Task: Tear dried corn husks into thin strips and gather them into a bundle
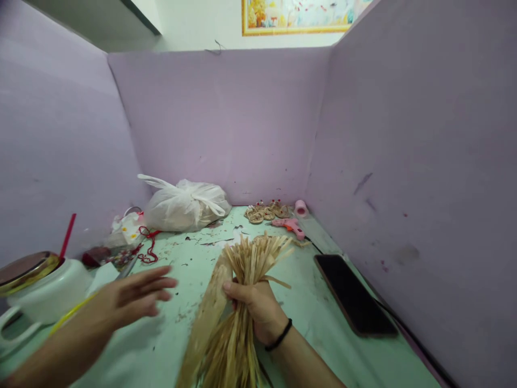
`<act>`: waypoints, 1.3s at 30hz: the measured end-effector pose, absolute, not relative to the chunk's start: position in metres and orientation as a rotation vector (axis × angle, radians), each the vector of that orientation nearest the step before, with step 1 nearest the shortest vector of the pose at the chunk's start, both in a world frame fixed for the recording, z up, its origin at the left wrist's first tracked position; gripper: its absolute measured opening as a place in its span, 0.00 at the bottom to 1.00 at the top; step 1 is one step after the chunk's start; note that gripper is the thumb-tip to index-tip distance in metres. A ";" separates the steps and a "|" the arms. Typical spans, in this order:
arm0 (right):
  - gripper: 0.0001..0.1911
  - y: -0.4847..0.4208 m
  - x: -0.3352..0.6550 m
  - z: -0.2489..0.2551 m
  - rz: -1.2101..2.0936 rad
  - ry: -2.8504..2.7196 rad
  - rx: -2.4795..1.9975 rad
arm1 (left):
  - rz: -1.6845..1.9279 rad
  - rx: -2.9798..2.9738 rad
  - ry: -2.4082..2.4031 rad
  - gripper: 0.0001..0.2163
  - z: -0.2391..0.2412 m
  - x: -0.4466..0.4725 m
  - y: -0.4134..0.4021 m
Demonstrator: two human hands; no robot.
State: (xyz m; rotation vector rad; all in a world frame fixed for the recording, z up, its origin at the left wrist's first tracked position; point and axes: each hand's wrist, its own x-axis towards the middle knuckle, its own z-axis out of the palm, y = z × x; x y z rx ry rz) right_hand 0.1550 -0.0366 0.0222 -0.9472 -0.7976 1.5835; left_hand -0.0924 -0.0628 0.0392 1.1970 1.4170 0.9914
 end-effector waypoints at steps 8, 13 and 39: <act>0.12 -0.034 0.157 0.028 1.564 -0.704 -1.043 | 0.803 0.905 1.041 0.13 0.047 0.017 -0.027; 0.11 -0.028 0.153 0.018 1.481 -0.647 -1.112 | 0.929 0.850 1.048 0.14 0.040 0.003 -0.025; 0.12 -0.040 0.142 0.023 1.665 -0.871 -0.928 | 0.964 0.997 0.962 0.14 0.020 0.005 -0.025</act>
